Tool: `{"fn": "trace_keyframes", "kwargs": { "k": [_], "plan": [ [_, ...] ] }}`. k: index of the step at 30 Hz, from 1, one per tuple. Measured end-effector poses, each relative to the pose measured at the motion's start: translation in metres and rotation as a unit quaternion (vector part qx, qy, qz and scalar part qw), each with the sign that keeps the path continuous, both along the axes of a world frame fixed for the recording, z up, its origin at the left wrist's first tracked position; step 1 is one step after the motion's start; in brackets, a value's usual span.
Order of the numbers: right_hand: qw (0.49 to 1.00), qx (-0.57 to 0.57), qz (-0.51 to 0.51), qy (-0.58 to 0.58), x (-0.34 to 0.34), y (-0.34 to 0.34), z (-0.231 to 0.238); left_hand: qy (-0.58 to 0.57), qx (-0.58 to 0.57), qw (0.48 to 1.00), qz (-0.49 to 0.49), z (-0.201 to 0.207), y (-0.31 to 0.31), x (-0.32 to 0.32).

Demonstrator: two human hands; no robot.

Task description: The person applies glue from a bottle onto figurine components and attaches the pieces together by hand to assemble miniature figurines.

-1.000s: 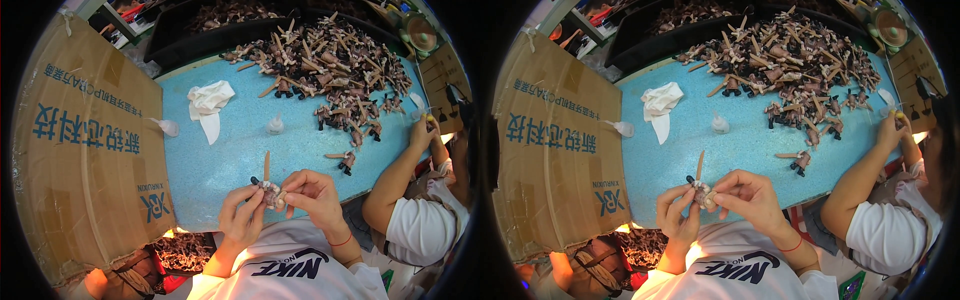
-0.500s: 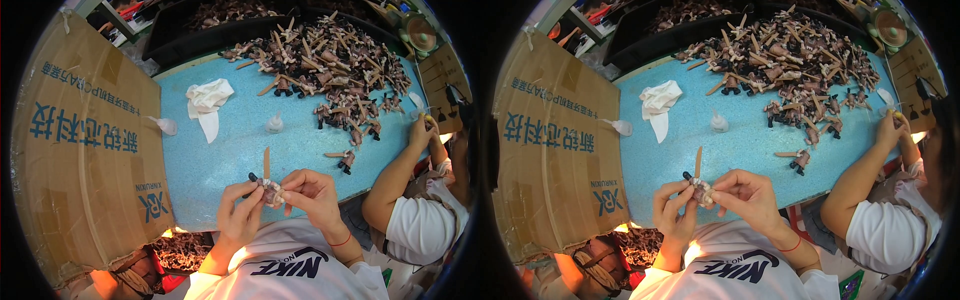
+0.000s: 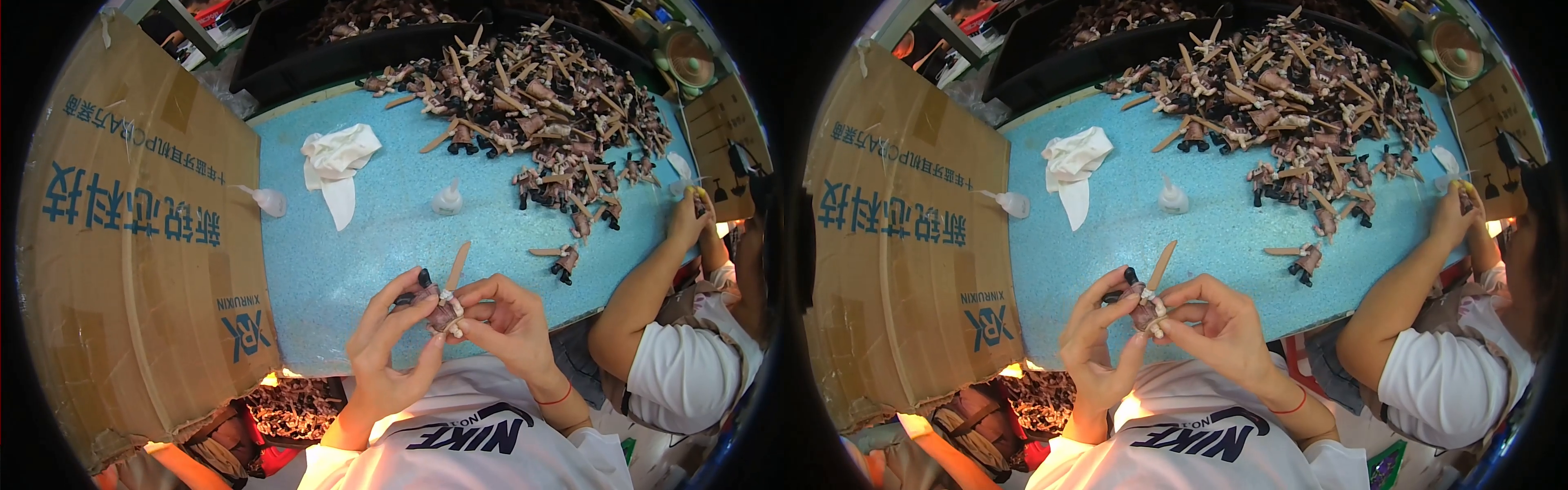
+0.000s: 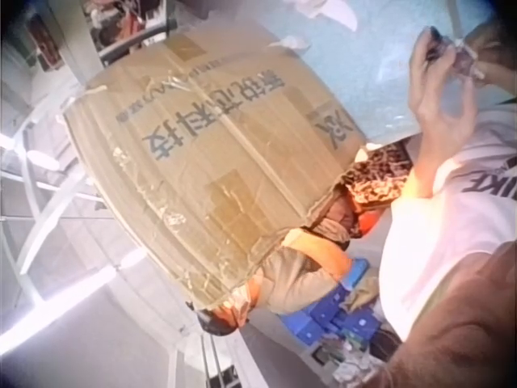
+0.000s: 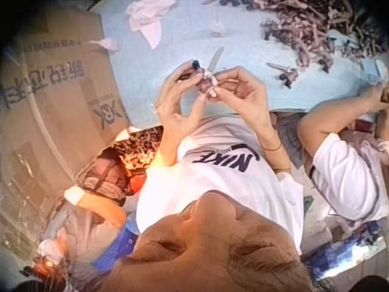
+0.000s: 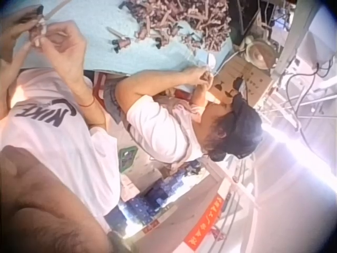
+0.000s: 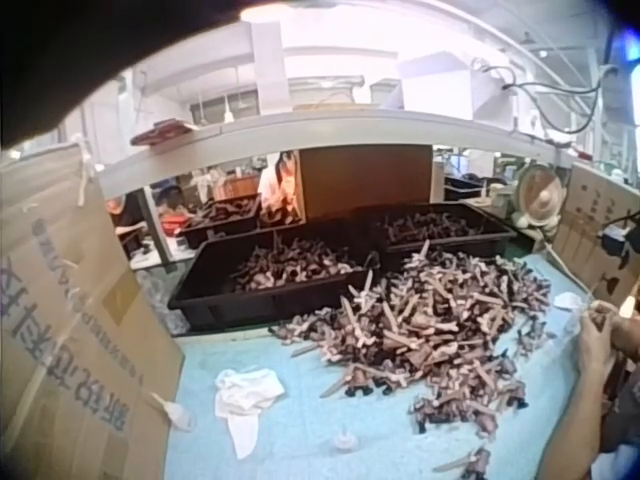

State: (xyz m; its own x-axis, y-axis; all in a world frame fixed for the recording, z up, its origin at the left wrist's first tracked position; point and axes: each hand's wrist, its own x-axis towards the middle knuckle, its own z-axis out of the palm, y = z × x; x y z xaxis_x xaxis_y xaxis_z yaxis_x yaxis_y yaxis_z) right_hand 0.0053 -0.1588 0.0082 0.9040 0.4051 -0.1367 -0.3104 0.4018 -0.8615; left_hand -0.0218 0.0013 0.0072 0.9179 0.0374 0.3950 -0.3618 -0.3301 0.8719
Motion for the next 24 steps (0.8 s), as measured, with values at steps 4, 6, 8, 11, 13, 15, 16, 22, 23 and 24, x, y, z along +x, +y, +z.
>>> {"fn": "trace_keyframes", "kwargs": {
  "k": [4,6,8,11,13,15,16,22,23,24],
  "plan": [
    [1.0,-0.007,0.016,0.004,-0.001,-0.007,0.0,0.003,0.013,1.0,-0.004,0.003,-0.002,-0.001],
    [1.0,-0.001,0.027,0.005,0.0,-0.01,0.001,0.005,0.017,1.0,-0.01,0.006,-0.003,-0.001],
    [0.999,-0.027,0.047,0.007,0.002,-0.013,0.003,0.003,0.032,0.999,-0.016,0.009,-0.004,-0.001],
    [0.998,-0.043,0.053,-0.003,0.006,-0.015,0.005,-0.006,0.055,0.998,-0.019,0.011,-0.005,-0.001],
    [0.998,-0.03,0.049,-0.002,0.007,-0.013,0.007,-0.014,0.063,0.998,-0.019,0.013,-0.006,0.0],
    [0.999,-0.017,0.045,-0.001,0.01,-0.012,0.007,-0.023,0.07,0.997,-0.02,0.012,-0.008,0.002],
    [0.998,-0.023,0.051,-0.011,0.011,-0.012,0.007,-0.028,0.067,0.997,-0.015,0.012,-0.009,0.003],
    [0.999,-0.017,0.041,-0.03,0.012,-0.008,0.0,-0.035,0.074,0.996,0.017,0.012,-0.013,0.005],
    [0.998,-0.021,0.037,-0.038,0.012,-0.008,-0.002,-0.035,0.082,0.996,0.013,0.011,-0.013,0.006],
    [0.998,-0.02,0.037,-0.038,0.012,-0.007,-0.001,-0.035,0.083,0.996,0.013,0.012,-0.012,0.006]
  ]
}}
